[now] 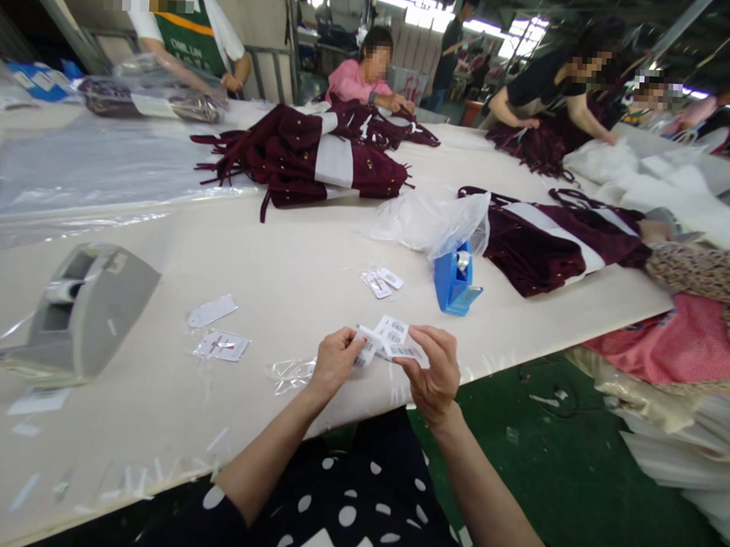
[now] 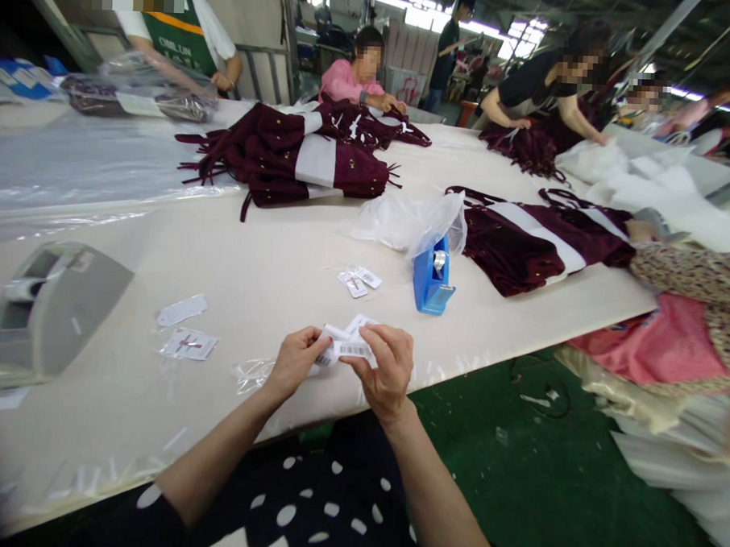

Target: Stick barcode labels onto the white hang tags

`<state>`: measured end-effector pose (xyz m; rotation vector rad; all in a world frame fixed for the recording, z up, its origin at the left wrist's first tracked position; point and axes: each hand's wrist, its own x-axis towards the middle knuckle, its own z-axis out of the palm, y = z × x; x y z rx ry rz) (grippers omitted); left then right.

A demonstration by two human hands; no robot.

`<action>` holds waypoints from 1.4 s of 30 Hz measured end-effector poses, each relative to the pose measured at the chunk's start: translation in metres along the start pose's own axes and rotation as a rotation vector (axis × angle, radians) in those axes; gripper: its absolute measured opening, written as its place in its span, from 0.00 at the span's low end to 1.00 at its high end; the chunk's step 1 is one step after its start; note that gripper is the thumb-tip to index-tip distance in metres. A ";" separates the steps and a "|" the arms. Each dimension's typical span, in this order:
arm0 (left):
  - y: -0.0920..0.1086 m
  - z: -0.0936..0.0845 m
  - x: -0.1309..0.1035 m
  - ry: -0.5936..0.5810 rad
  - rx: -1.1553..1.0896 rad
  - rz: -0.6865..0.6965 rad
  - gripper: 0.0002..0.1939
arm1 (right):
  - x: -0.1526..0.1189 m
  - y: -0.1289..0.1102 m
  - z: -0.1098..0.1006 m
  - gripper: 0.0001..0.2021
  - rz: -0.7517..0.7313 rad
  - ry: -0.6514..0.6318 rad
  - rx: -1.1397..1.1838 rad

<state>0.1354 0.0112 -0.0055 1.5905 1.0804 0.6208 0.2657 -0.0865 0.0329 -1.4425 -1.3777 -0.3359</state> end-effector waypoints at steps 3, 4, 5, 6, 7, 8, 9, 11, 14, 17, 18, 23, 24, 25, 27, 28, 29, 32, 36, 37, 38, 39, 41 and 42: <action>-0.001 -0.005 0.010 0.114 0.113 0.078 0.13 | 0.005 -0.001 -0.007 0.18 -0.244 -0.004 -0.132; 0.001 -0.007 0.010 0.157 0.129 0.120 0.15 | 0.007 -0.002 -0.009 0.19 -0.285 -0.006 -0.150; 0.005 -0.010 0.007 0.173 0.134 0.151 0.15 | 0.008 -0.003 -0.010 0.20 -0.312 -0.010 -0.157; 0.010 -0.012 0.003 0.145 0.110 0.154 0.12 | 0.008 -0.004 -0.010 0.20 -0.328 -0.017 -0.153; 0.017 -0.015 -0.003 0.068 0.044 0.121 0.10 | 0.009 -0.004 -0.010 0.21 -0.337 -0.028 -0.141; 0.024 -0.017 -0.008 -0.050 -0.062 0.050 0.09 | 0.008 -0.004 -0.010 0.22 -0.337 -0.037 -0.124; 0.031 -0.020 -0.013 -0.179 -0.191 -0.036 0.11 | 0.008 -0.004 -0.009 0.23 -0.329 -0.050 -0.103; 0.045 -0.024 -0.021 -0.400 -0.438 -0.177 0.15 | 0.005 -0.003 -0.005 0.25 -0.296 -0.079 -0.056; 0.060 -0.028 -0.028 -0.595 -0.596 -0.264 0.14 | -0.002 -0.002 0.002 0.30 -0.234 -0.128 0.021; 0.064 -0.030 -0.030 -0.684 -0.622 -0.289 0.09 | -0.010 -0.002 0.006 0.33 -0.192 -0.169 0.079; 0.063 -0.030 -0.031 -0.689 -0.626 -0.289 0.08 | -0.012 -0.003 0.007 0.33 -0.188 -0.180 0.090; 0.057 -0.023 -0.032 -0.698 -0.631 -0.299 0.07 | -0.015 -0.012 0.010 0.35 -0.195 -0.195 0.139; 0.056 -0.021 -0.032 -0.689 -0.639 -0.305 0.06 | -0.014 -0.015 0.011 0.36 -0.203 -0.200 0.154; 0.055 -0.021 -0.032 -0.667 -0.642 -0.302 0.06 | -0.014 -0.016 0.011 0.36 -0.211 -0.206 0.169; 0.051 -0.027 -0.035 -0.571 -0.599 -0.273 0.06 | -0.015 -0.018 0.011 0.37 -0.199 -0.210 0.196; 0.046 -0.034 -0.038 -0.501 -0.552 -0.258 0.06 | -0.016 -0.017 0.011 0.37 -0.180 -0.205 0.206; 0.040 -0.044 -0.042 -0.426 -0.495 -0.254 0.07 | -0.019 -0.016 0.010 0.36 -0.158 -0.198 0.217; 0.009 -0.087 -0.070 -0.194 -0.323 -0.321 0.08 | -0.028 -0.008 0.009 0.36 -0.099 -0.207 0.248; -0.049 -0.141 -0.130 0.245 -0.113 -0.444 0.09 | -0.041 0.000 0.016 0.34 -0.051 -0.276 0.269; -0.062 -0.150 -0.145 0.372 -0.100 -0.470 0.09 | -0.042 0.000 0.019 0.34 -0.045 -0.286 0.282; -0.074 -0.155 -0.158 0.507 -0.120 -0.496 0.10 | -0.044 -0.001 0.022 0.33 -0.042 -0.293 0.300; -0.085 -0.158 -0.169 0.629 -0.162 -0.519 0.10 | -0.044 -0.003 0.026 0.32 -0.043 -0.299 0.319; -0.100 -0.159 -0.182 0.809 -0.256 -0.553 0.12 | -0.044 -0.009 0.033 0.32 -0.054 -0.309 0.352; -0.106 -0.157 -0.185 0.856 -0.295 -0.563 0.13 | -0.044 -0.011 0.035 0.31 -0.061 -0.313 0.360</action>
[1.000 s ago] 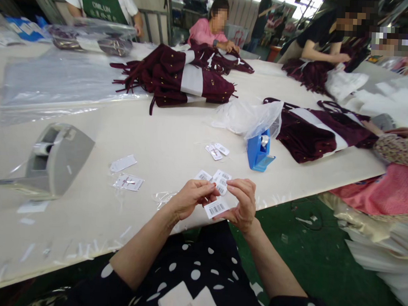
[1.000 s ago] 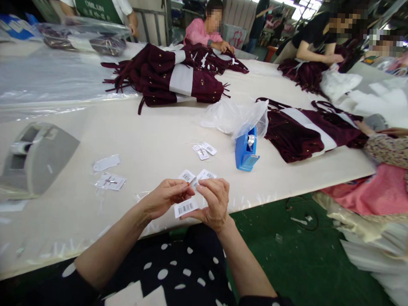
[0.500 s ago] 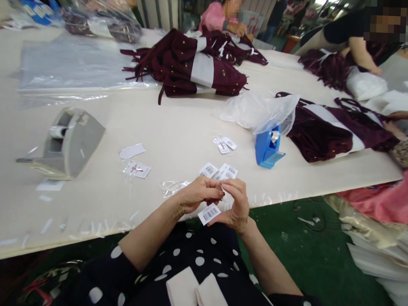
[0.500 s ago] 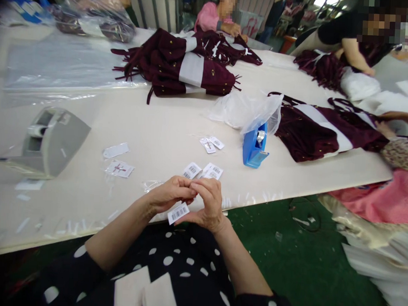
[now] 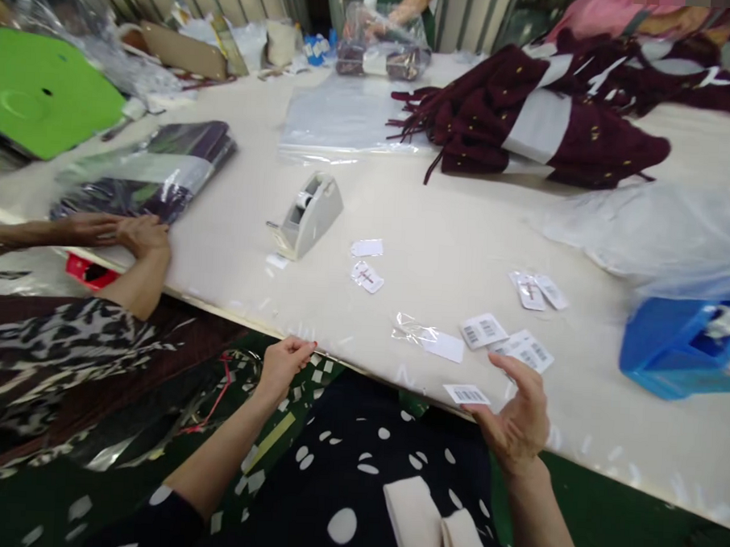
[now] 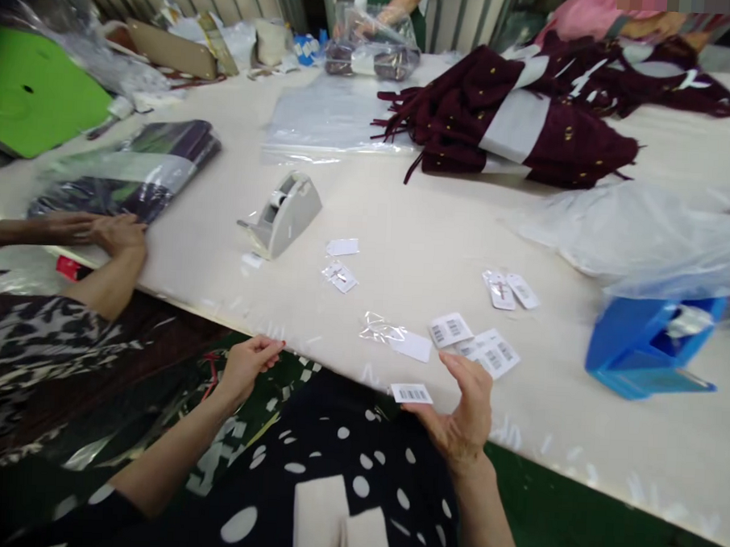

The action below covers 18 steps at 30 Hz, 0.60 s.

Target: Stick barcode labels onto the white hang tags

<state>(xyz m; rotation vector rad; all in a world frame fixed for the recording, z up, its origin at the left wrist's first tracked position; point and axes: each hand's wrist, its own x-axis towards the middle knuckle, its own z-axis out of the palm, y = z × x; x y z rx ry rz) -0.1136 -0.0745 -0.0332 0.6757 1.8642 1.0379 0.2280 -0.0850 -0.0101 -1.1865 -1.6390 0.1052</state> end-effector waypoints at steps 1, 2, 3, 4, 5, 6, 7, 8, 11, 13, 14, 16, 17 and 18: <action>-0.005 0.000 0.001 0.017 -0.032 -0.017 0.14 | 0.001 -0.001 0.002 0.31 -0.005 -0.006 0.002; -0.008 0.001 0.001 0.020 -0.061 -0.030 0.15 | 0.002 -0.002 0.003 0.30 -0.006 -0.013 0.000; -0.011 0.003 0.002 0.018 -0.094 -0.045 0.16 | 0.002 -0.003 0.004 0.30 -0.003 -0.022 -0.004; -0.014 0.004 0.003 0.011 -0.126 -0.057 0.17 | 0.002 -0.003 0.003 0.29 0.004 -0.033 -0.009; -0.017 0.005 0.004 0.003 -0.155 -0.067 0.18 | 0.001 -0.004 0.002 0.28 0.012 -0.042 -0.011; -0.020 0.005 0.006 -0.003 -0.179 -0.072 0.19 | 0.000 -0.004 0.001 0.28 0.019 -0.048 -0.010; -0.023 0.005 0.008 -0.007 -0.198 -0.074 0.19 | -0.001 -0.004 0.000 0.27 0.023 -0.049 -0.006; -0.027 0.005 0.009 -0.010 -0.214 -0.073 0.20 | -0.002 -0.004 -0.002 0.27 0.026 -0.047 -0.003; -0.038 0.005 0.014 -0.016 -0.243 -0.066 0.21 | -0.005 -0.005 -0.003 0.28 0.026 -0.047 0.004; -0.043 0.006 0.017 -0.018 -0.247 -0.071 0.23 | -0.005 -0.007 -0.003 0.28 0.031 -0.057 0.001; -0.044 0.005 0.019 -0.021 -0.249 -0.079 0.24 | -0.006 -0.007 -0.003 0.28 0.033 -0.061 0.001; -0.043 0.001 0.021 -0.040 -0.257 -0.106 0.25 | -0.006 -0.009 -0.004 0.28 0.038 -0.070 -0.001; -0.041 -0.002 0.022 -0.056 -0.261 -0.125 0.26 | -0.006 -0.009 -0.004 0.27 0.042 -0.077 -0.002; -0.039 -0.007 0.023 -0.072 -0.267 -0.147 0.27 | -0.006 -0.009 -0.004 0.27 0.048 -0.083 -0.004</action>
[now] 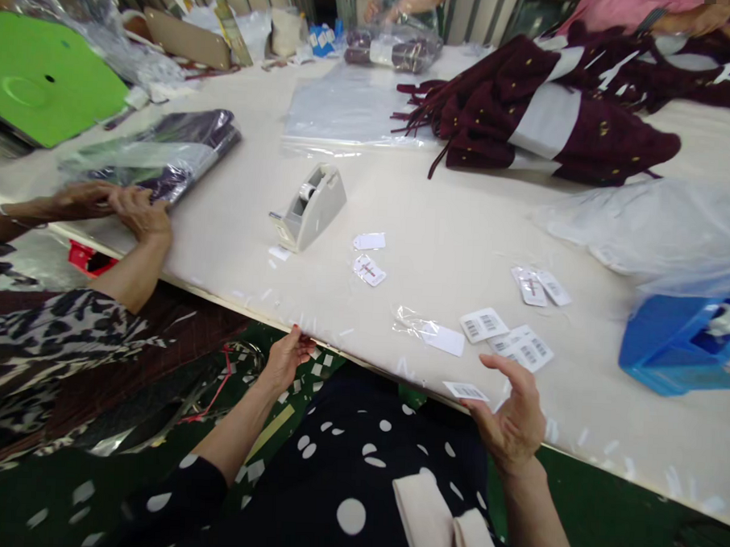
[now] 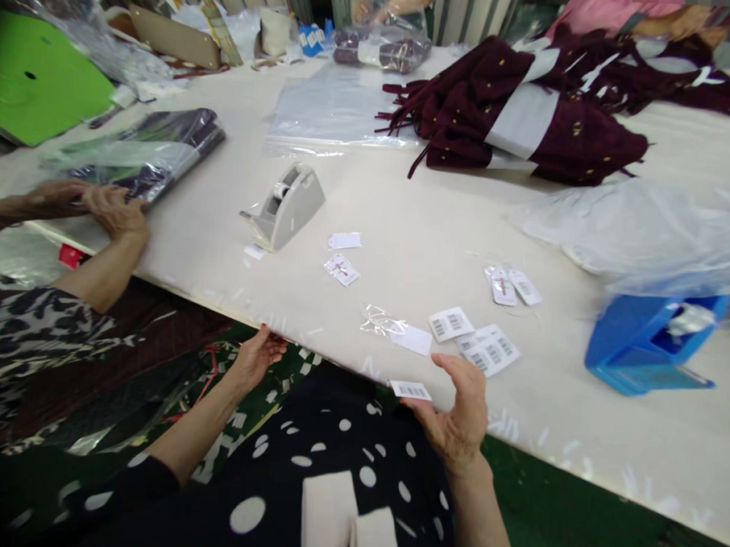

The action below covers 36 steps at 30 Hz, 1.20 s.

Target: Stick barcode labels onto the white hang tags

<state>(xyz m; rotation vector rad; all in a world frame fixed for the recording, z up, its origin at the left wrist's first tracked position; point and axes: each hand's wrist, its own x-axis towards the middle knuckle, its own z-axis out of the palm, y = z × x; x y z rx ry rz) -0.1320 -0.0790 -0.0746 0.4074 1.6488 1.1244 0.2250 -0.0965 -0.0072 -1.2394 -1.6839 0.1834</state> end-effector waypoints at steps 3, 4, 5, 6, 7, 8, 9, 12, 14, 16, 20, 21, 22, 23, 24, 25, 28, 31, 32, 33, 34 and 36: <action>0.013 -0.015 -0.005 -0.020 -0.035 -0.044 0.25 | -0.001 0.000 0.000 0.26 0.013 -0.012 -0.002; 0.017 -0.019 -0.008 -0.021 -0.052 -0.037 0.22 | -0.001 0.000 0.000 0.25 0.015 -0.015 0.001; 0.019 -0.023 -0.011 -0.020 -0.070 -0.023 0.19 | -0.001 0.001 0.001 0.25 0.014 -0.018 0.008; 0.021 -0.025 -0.014 -0.016 -0.087 -0.003 0.16 | -0.001 0.001 0.002 0.24 0.010 -0.023 0.015; 0.023 -0.025 -0.016 -0.010 -0.100 0.018 0.15 | -0.001 0.001 0.004 0.24 0.005 -0.029 0.023; 0.024 -0.024 -0.018 0.000 -0.111 0.036 0.14 | 0.000 0.001 0.005 0.24 -0.001 -0.032 0.029; 0.024 -0.021 -0.019 0.013 -0.121 0.049 0.14 | 0.001 0.001 0.007 0.24 -0.005 -0.035 0.032; 0.023 -0.008 -0.016 0.060 -0.141 0.058 0.14 | 0.003 -0.001 0.010 0.23 -0.007 -0.043 0.037; 0.022 -0.001 -0.012 0.087 -0.145 0.048 0.14 | 0.004 -0.002 0.010 0.23 -0.004 -0.050 0.040; 0.022 0.003 -0.008 0.101 -0.140 0.035 0.14 | 0.003 -0.003 0.008 0.22 0.004 -0.050 0.039; 0.020 0.000 -0.002 0.082 -0.093 0.003 0.16 | 0.000 -0.003 0.007 0.21 0.056 -0.039 0.036; 0.019 -0.001 -0.001 0.070 -0.076 -0.011 0.17 | -0.001 -0.003 0.007 0.21 0.062 -0.039 0.036; 0.018 -0.003 -0.001 0.052 -0.059 -0.031 0.18 | -0.001 -0.004 0.008 0.21 0.062 -0.041 0.040; 0.016 -0.004 -0.001 0.027 -0.042 -0.055 0.19 | -0.001 -0.004 0.008 0.21 0.056 -0.046 0.046; 0.014 -0.006 -0.002 -0.005 -0.025 -0.082 0.20 | -0.001 -0.004 0.009 0.21 0.049 -0.051 0.056; 0.011 -0.007 -0.003 -0.040 -0.006 -0.110 0.21 | 0.000 -0.003 0.010 0.22 0.042 -0.059 0.067; 0.001 -0.014 -0.009 -0.130 0.077 -0.175 0.22 | 0.001 -0.002 0.010 0.22 0.043 -0.061 0.080; -0.007 -0.018 -0.020 -0.185 0.228 -0.232 0.20 | 0.002 -0.001 0.009 0.22 0.017 -0.033 0.052; -0.006 -0.017 -0.025 -0.209 0.279 -0.251 0.20 | 0.003 -0.002 0.008 0.23 -0.009 -0.021 0.036; -0.005 -0.014 -0.030 -0.246 0.330 -0.260 0.19 | 0.004 -0.003 0.008 0.23 -0.044 -0.011 0.016; -0.001 -0.009 -0.036 -0.299 0.377 -0.255 0.18 | 0.005 -0.004 0.008 0.24 -0.083 0.003 -0.010; 0.012 0.009 -0.050 -0.454 0.471 -0.195 0.15 | 0.008 -0.006 0.008 0.24 -0.158 0.040 -0.075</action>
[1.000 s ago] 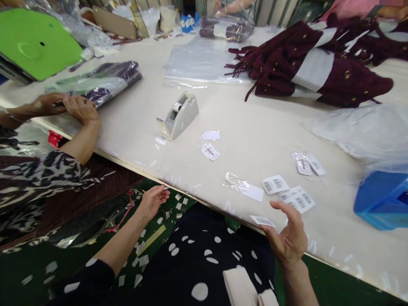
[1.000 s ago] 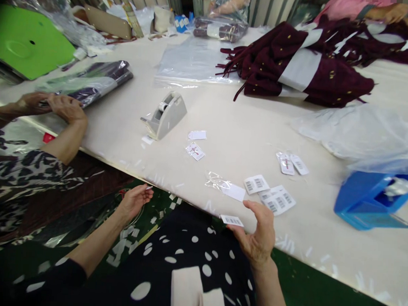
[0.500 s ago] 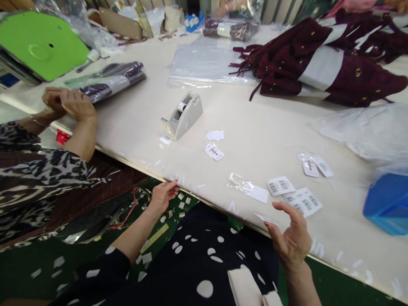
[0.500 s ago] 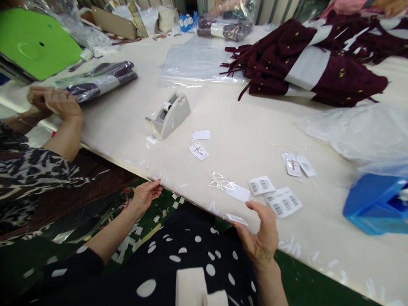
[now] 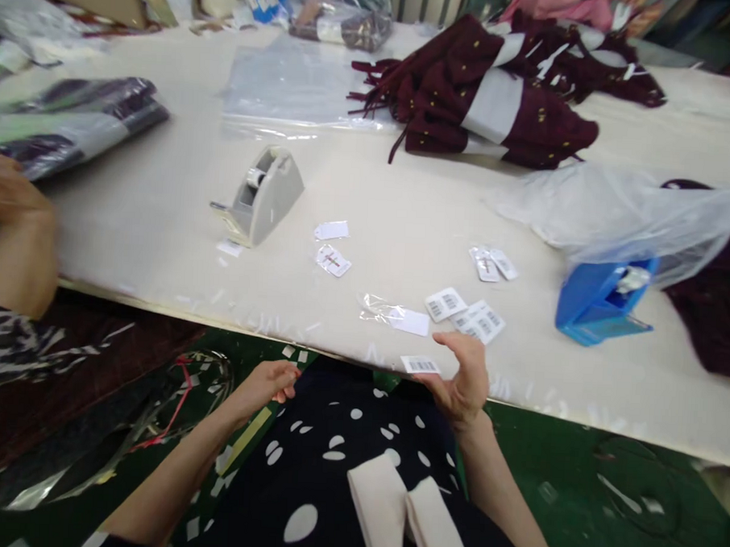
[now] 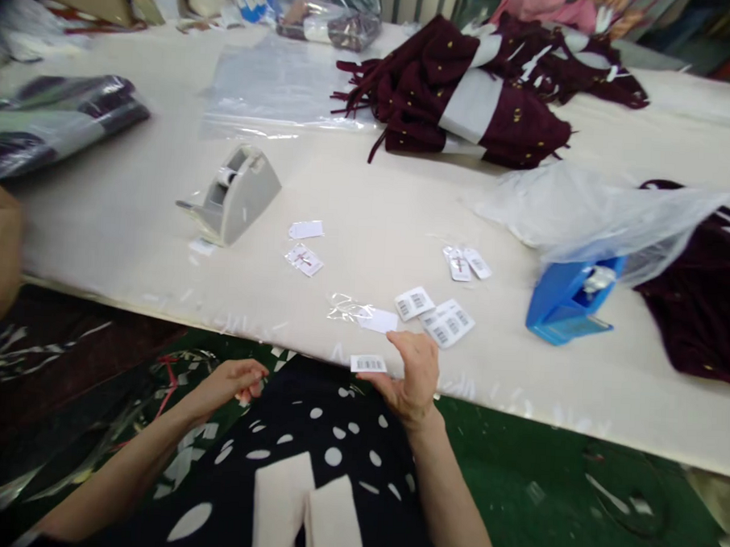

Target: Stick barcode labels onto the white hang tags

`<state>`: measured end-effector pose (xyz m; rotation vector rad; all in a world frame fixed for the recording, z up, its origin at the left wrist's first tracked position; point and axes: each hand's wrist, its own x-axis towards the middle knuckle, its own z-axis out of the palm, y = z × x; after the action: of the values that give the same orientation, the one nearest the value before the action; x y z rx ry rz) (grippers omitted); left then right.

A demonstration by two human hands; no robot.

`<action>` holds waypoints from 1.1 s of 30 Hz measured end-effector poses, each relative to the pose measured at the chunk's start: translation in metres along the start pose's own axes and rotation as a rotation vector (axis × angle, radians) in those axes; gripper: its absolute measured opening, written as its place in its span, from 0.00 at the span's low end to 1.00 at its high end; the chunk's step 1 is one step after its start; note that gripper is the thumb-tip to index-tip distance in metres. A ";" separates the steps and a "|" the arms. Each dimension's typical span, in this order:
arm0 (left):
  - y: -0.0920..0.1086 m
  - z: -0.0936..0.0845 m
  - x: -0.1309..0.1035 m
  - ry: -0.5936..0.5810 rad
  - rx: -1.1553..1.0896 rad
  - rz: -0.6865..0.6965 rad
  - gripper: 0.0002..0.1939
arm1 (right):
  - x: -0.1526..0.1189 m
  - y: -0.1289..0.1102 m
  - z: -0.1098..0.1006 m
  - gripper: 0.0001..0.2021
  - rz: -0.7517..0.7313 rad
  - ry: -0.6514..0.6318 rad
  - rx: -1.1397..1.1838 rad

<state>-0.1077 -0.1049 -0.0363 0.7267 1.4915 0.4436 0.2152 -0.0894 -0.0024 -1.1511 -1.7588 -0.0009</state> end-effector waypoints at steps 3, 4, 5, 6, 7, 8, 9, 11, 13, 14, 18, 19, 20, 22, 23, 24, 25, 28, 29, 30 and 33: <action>0.040 0.033 -0.014 -0.190 0.086 0.143 0.13 | 0.006 -0.004 0.000 0.24 -0.072 0.030 -0.088; 0.054 0.046 -0.018 -0.234 0.068 0.181 0.13 | 0.008 -0.005 0.000 0.24 -0.088 0.031 -0.104; 0.067 0.059 -0.022 -0.282 0.036 0.202 0.13 | 0.010 -0.007 -0.001 0.24 -0.104 0.029 -0.116; 0.078 0.072 -0.024 -0.338 -0.006 0.208 0.13 | 0.011 -0.009 -0.002 0.24 -0.118 0.026 -0.127; 0.087 0.084 -0.026 -0.396 -0.056 0.197 0.14 | 0.011 -0.010 -0.004 0.23 -0.134 0.023 -0.139; 0.094 0.095 -0.027 -0.455 -0.110 0.180 0.15 | 0.011 -0.011 -0.005 0.23 -0.145 0.019 -0.154; 0.100 0.105 -0.027 -0.510 -0.155 0.160 0.16 | 0.010 -0.012 -0.007 0.23 -0.155 0.016 -0.170; 0.105 0.119 -0.027 -0.593 -0.217 0.120 0.16 | 0.007 -0.013 -0.011 0.22 -0.163 0.011 -0.200; 0.106 0.127 -0.025 -0.631 -0.252 0.086 0.15 | 0.005 -0.013 -0.014 0.22 -0.165 0.010 -0.216; 0.105 0.130 -0.024 -0.633 -0.271 0.074 0.13 | 0.003 -0.013 -0.015 0.22 -0.165 0.007 -0.219; 0.102 0.132 -0.024 -0.590 -0.325 0.059 0.10 | 0.002 -0.012 -0.014 0.23 -0.171 -0.009 -0.213; 0.102 0.131 -0.024 -0.575 -0.325 0.061 0.10 | 0.002 -0.012 -0.013 0.23 -0.174 -0.010 -0.209; 0.102 0.130 -0.025 -0.561 -0.324 0.063 0.10 | 0.003 -0.012 -0.012 0.24 -0.179 -0.010 -0.203; 0.103 0.128 -0.026 -0.526 -0.316 0.076 0.10 | 0.003 -0.013 -0.009 0.24 -0.187 -0.013 -0.189; 0.103 0.127 -0.026 -0.503 -0.305 0.088 0.10 | 0.003 -0.012 -0.007 0.25 -0.190 -0.018 -0.183; 0.104 0.125 -0.026 -0.478 -0.290 0.108 0.10 | 0.002 -0.012 -0.005 0.25 -0.190 -0.024 -0.178; 0.104 0.124 -0.026 -0.451 -0.270 0.133 0.10 | 0.002 -0.011 -0.003 0.26 -0.187 -0.032 -0.172; 0.105 0.121 -0.024 -0.385 -0.176 0.221 0.09 | -0.002 -0.007 0.000 0.28 -0.158 -0.066 -0.149; 0.106 0.120 -0.023 -0.366 -0.136 0.249 0.08 | -0.004 -0.005 0.001 0.28 -0.135 -0.089 -0.141; 0.106 0.120 -0.022 -0.347 -0.094 0.275 0.08 | -0.005 -0.004 0.000 0.29 -0.107 -0.121 -0.132; 0.108 0.117 -0.018 -0.292 -0.011 0.333 0.08 | -0.011 -0.004 -0.003 0.25 0.049 -0.240 -0.068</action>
<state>0.0247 -0.0582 0.0421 0.9925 1.0970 0.5694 0.2149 -0.1005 -0.0066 -1.2866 -1.9529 0.1122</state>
